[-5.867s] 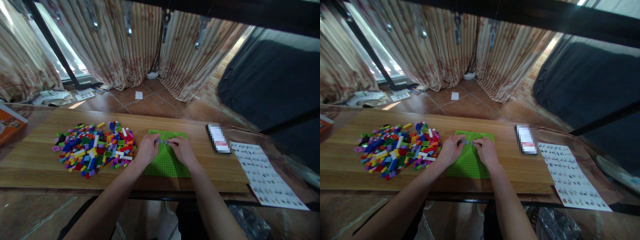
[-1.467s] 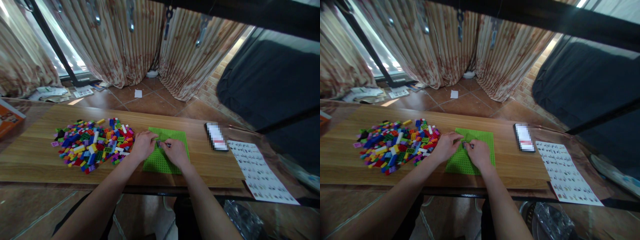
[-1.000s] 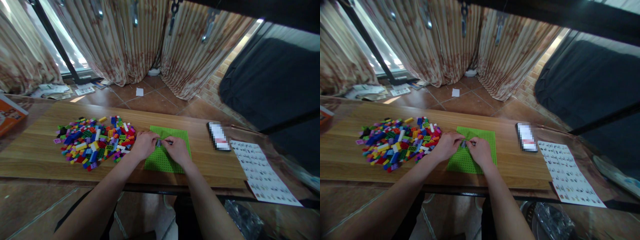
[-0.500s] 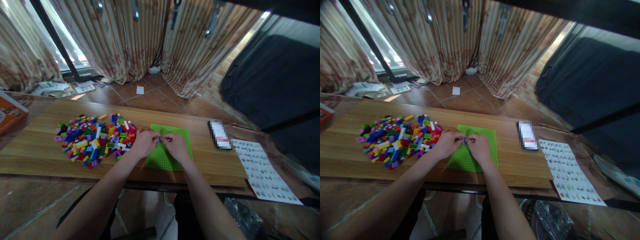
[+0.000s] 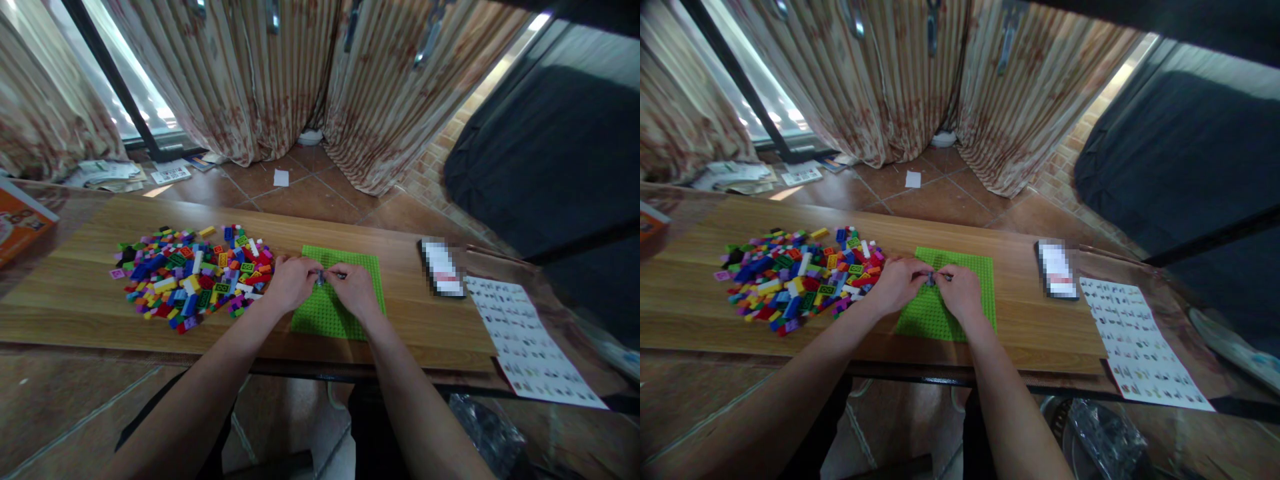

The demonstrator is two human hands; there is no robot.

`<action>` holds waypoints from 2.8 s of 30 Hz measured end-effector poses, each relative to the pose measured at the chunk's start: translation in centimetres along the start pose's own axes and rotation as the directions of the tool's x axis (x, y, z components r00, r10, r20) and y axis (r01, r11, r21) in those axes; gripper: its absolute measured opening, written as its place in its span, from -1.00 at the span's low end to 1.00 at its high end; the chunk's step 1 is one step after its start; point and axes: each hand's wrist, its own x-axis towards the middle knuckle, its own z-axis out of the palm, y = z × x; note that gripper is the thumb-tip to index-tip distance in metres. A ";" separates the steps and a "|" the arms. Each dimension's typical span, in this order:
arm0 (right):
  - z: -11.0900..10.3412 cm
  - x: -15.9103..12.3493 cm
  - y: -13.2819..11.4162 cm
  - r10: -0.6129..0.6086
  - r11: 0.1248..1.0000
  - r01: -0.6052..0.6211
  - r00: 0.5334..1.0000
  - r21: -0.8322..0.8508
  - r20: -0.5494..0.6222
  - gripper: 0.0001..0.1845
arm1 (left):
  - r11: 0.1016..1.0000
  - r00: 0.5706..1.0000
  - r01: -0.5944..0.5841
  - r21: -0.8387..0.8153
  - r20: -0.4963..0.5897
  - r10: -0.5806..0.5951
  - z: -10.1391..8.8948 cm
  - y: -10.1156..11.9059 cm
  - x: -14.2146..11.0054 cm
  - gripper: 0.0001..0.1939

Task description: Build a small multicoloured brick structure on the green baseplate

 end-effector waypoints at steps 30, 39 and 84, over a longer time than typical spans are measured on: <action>0.3 -0.2 0.2 0.008 1.000 -0.007 0.999 0.012 -0.031 -0.71 | 0.999 0.998 0.049 0.016 0.024 -0.050 0.0 0.3 0.4 -0.77; 0.8 -1.9 -0.3 -0.117 0.955 0.116 0.993 -0.274 0.015 -0.69 | 0.989 0.998 0.036 0.144 0.047 -0.043 -0.1 0.9 0.3 -0.73; -1.3 -0.5 1.2 0.326 0.292 -0.240 0.935 0.926 0.139 -0.72 | 0.985 0.998 -0.029 0.168 0.065 0.019 0.2 0.9 -0.6 -0.77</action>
